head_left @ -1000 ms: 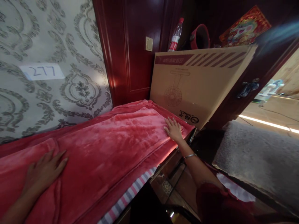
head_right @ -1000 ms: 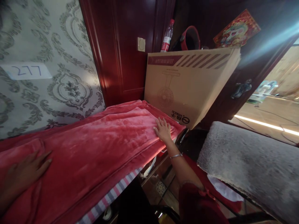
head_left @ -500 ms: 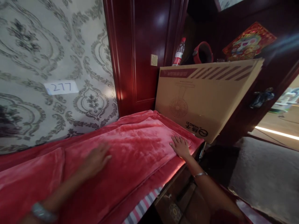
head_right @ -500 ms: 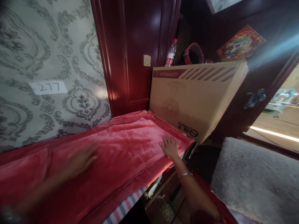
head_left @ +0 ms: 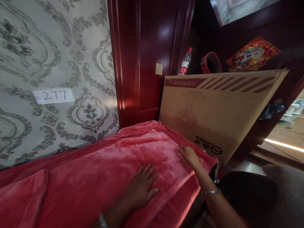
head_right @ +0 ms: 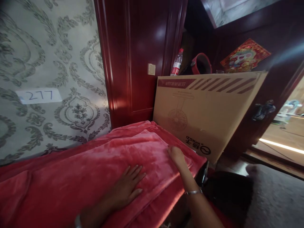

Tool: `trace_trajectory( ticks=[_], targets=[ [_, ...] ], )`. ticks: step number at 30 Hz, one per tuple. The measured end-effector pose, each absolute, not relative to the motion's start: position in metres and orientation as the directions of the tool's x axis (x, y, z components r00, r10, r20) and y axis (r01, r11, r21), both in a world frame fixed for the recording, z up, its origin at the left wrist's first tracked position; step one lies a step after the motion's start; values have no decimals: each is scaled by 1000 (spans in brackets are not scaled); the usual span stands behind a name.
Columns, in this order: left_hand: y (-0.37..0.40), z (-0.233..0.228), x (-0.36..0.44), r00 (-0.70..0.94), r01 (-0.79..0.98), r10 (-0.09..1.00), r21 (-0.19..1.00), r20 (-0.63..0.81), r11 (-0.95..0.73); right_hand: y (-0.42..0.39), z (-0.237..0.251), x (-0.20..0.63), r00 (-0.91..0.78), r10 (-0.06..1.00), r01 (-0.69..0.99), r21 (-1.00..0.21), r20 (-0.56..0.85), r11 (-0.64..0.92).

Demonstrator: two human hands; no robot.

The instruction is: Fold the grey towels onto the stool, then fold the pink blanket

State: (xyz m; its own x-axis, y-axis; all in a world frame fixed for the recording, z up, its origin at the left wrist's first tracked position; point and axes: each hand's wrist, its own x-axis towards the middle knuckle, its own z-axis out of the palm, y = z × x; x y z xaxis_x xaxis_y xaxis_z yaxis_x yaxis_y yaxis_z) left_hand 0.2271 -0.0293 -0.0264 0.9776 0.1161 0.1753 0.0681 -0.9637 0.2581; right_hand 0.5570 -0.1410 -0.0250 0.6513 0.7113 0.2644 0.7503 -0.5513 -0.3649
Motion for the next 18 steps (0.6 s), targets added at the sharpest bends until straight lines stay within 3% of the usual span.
trace_trajectory(
  ticks=[5,9,12,15,18],
  targets=[
    [-26,-31,226,953,86,153,252,261,-964,-41,9,579,624,725,748,-492,292,-445],
    [-17,-41,229,817,76,132,123,562,-990,28,17,594,650,736,682,-572,189,-456],
    [-3,-51,231,677,198,162,34,718,-980,60,13,606,655,754,611,-626,55,-485],
    [7,-63,235,651,372,263,4,712,-928,78,6,617,623,781,548,-689,-42,-474],
    [9,-76,238,717,404,310,-10,624,-915,87,2,627,578,815,484,-787,-41,-383]
  ],
)
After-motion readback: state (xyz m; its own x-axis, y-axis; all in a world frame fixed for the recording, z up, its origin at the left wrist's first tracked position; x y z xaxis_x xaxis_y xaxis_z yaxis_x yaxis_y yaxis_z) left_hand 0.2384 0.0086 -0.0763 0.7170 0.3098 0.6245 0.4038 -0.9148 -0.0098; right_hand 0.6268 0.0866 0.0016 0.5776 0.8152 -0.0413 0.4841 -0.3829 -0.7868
